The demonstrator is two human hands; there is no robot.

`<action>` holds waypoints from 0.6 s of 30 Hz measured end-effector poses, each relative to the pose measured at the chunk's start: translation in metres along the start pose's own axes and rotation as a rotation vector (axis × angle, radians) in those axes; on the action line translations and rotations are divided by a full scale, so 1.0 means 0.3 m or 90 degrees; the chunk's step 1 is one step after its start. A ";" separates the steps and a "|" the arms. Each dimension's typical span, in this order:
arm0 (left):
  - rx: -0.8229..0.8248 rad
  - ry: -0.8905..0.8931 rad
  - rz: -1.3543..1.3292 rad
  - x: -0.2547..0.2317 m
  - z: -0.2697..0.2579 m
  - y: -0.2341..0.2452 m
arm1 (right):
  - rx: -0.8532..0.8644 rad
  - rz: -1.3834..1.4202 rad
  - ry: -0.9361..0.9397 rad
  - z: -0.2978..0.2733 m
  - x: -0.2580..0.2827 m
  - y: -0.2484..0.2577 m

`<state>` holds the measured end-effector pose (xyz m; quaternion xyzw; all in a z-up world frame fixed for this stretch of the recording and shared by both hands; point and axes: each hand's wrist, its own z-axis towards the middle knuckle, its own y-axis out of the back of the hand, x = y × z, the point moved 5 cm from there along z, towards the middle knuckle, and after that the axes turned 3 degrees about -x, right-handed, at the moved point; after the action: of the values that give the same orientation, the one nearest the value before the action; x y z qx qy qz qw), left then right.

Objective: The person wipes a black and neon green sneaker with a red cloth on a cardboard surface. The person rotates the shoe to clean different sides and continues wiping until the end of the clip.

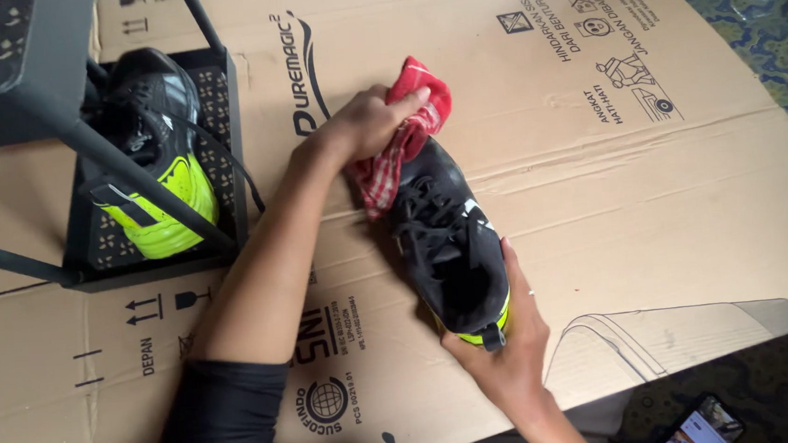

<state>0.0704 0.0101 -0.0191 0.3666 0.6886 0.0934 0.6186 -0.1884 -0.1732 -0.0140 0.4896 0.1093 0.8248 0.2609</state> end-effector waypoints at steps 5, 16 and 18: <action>-0.026 -0.115 -0.200 -0.049 -0.082 0.016 | -0.062 -0.128 0.175 0.018 0.024 0.032; -0.111 -0.360 0.241 -0.272 -0.314 -0.215 | 0.063 -0.311 0.242 0.041 0.004 0.011; -0.017 -0.398 0.252 -0.296 -0.374 -0.216 | 0.064 -0.338 0.256 0.031 -0.017 -0.003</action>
<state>-0.0610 -0.0547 0.0371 0.4954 0.3806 0.1039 0.7739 -0.1782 -0.1757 -0.0136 0.2835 0.3227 0.8019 0.4153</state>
